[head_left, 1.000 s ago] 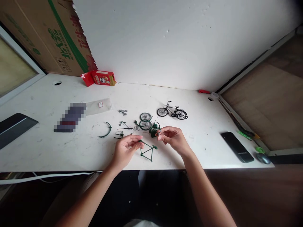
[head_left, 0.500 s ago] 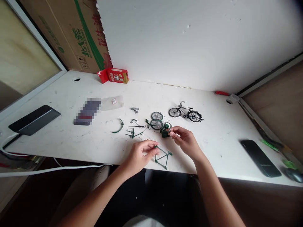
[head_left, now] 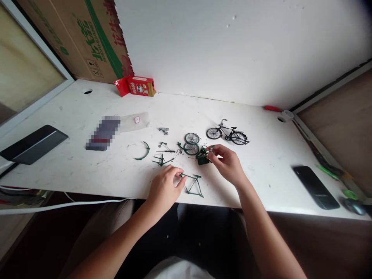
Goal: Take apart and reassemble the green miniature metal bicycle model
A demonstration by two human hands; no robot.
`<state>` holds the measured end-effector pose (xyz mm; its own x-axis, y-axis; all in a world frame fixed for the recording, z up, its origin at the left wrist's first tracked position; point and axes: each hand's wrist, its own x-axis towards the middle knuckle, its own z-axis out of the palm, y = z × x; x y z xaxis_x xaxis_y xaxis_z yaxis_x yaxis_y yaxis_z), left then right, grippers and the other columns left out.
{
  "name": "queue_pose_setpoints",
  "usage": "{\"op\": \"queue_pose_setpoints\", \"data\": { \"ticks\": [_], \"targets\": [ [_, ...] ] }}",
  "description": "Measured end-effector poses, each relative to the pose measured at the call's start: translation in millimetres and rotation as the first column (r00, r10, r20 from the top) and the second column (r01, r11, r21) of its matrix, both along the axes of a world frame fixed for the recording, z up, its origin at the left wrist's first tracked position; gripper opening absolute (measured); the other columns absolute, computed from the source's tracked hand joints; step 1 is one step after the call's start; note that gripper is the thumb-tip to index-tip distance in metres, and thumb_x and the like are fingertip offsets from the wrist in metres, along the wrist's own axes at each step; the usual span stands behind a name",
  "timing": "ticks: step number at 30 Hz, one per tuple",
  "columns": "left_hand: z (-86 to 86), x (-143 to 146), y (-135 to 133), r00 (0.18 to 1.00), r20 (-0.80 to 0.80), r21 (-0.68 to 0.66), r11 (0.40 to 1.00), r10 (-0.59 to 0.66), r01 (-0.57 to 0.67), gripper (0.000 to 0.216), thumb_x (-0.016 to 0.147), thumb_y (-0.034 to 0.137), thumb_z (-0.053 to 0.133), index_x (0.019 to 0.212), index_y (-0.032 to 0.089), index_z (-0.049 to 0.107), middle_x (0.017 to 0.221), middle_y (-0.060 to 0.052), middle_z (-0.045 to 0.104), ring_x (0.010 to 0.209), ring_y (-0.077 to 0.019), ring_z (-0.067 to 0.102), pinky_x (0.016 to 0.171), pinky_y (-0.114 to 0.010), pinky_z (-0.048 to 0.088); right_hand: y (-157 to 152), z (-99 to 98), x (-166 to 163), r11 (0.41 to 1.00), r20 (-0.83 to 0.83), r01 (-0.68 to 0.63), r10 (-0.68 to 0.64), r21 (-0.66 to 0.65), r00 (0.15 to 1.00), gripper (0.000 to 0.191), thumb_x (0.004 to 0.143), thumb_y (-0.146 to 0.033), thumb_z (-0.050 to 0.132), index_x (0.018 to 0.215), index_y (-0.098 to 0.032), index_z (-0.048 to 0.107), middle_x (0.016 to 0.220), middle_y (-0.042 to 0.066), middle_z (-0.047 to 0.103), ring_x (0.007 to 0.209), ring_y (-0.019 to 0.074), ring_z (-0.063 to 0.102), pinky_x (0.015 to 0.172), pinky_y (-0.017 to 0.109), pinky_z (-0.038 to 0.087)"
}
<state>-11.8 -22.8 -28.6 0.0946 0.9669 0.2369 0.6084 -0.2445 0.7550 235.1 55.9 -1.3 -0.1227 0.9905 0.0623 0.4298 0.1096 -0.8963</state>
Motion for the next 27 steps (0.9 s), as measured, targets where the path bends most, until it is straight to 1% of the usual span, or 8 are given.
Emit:
{"op": "queue_pose_setpoints", "data": {
  "ticks": [3,6,8,9,11,16,22,27],
  "targets": [
    [-1.9,1,-1,0.998,-0.058,0.002,1.000,0.015,-0.015,0.005,0.094,0.020,0.076,0.097,0.021,0.073,0.096,-0.008,0.075,0.085,-0.0247,0.073,0.075,-0.034,0.053,1,6.3,-9,0.998,0.099,-0.049,0.046,0.033,0.994,0.026,0.107,-0.041,0.053,0.109,-0.021,0.069,0.098,0.009,0.074,0.077,0.0185,0.060,0.066,0.033,0.047],
    [-3.2,2,-1,0.995,-0.098,0.009,1.000,0.030,-0.029,0.007,0.094,0.022,0.077,0.098,0.021,0.073,0.099,-0.008,0.076,0.085,-0.0246,0.073,0.073,-0.034,0.052,1,11.7,-19,0.988,0.237,-0.145,0.129,0.053,0.963,0.023,0.107,-0.032,0.052,0.111,-0.020,0.071,0.090,0.007,0.073,0.070,0.0168,0.057,0.067,0.031,0.045],
    [-3.7,1,-2,0.992,-0.118,0.021,0.999,0.037,-0.035,0.007,0.095,0.024,0.077,0.100,0.022,0.072,0.099,-0.006,0.075,0.085,-0.0239,0.073,0.073,-0.033,0.052,2,12.9,-26,0.977,0.434,-0.202,0.155,0.063,0.888,0.019,0.104,-0.028,0.058,0.105,-0.018,0.074,0.083,0.005,0.071,0.067,0.0159,0.055,0.066,0.030,0.042],
    [-4.0,1,-2,0.991,-0.124,0.017,0.999,0.041,-0.039,0.006,0.097,0.025,0.076,0.101,0.022,0.072,0.099,-0.006,0.075,0.086,-0.0233,0.073,0.074,-0.033,0.053,3,12.6,-29,0.971,0.548,-0.229,0.155,0.068,0.822,0.017,0.103,-0.027,0.061,0.101,-0.018,0.074,0.081,0.004,0.071,0.067,0.0156,0.055,0.065,0.030,0.040],
    [-5.0,0,-1,0.992,-0.120,0.026,0.999,0.046,-0.043,0.006,0.098,0.027,0.075,0.101,0.022,0.072,0.098,-0.004,0.074,0.087,-0.0226,0.073,0.076,-0.033,0.053,4,10.5,-34,0.966,0.634,-0.252,0.157,0.063,0.758,0.013,0.100,-0.026,0.068,0.092,-0.019,0.074,0.081,0.004,0.071,0.069,0.0158,0.057,0.065,0.029,0.036],
    [-8.3,-8,2,0.995,-0.098,0.050,0.998,0.030,-0.025,0.007,0.101,0.031,0.071,0.103,0.024,0.073,0.101,-0.003,0.075,0.084,-0.0196,0.071,0.076,-0.032,0.053,5,4.8,-41,0.955,0.730,-0.293,0.174,0.038,0.661,0.024,0.105,-0.026,0.064,0.082,-0.020,0.069,0.086,0.007,0.075,0.081,0.0194,0.066,0.067,0.030,0.034],
    [-6.2,-19,9,0.982,-0.174,0.112,0.992,0.076,-0.057,0.011,0.102,0.034,0.070,0.107,0.025,0.074,0.099,-0.001,0.075,0.072,-0.0173,0.063,0.070,-0.031,0.050,4,5.3,-48,0.946,0.789,-0.323,0.200,-0.003,0.581,0.018,0.108,-0.020,0.057,0.096,-0.019,0.070,0.099,0.009,0.079,0.094,0.0227,0.072,0.071,0.030,0.042],
    [-2.9,-28,13,0.948,-0.276,0.155,0.981,0.157,-0.117,0.013,0.101,0.034,0.069,0.110,0.025,0.074,0.100,-0.003,0.074,0.078,-0.0202,0.065,0.071,-0.033,0.047,5,5.4,-52,0.943,0.812,-0.330,0.217,-0.032,0.542,0.019,0.109,-0.021,0.052,0.104,-0.017,0.070,0.104,0.011,0.080,0.099,0.0244,0.073,0.075,0.031,0.047]
  ]
}}
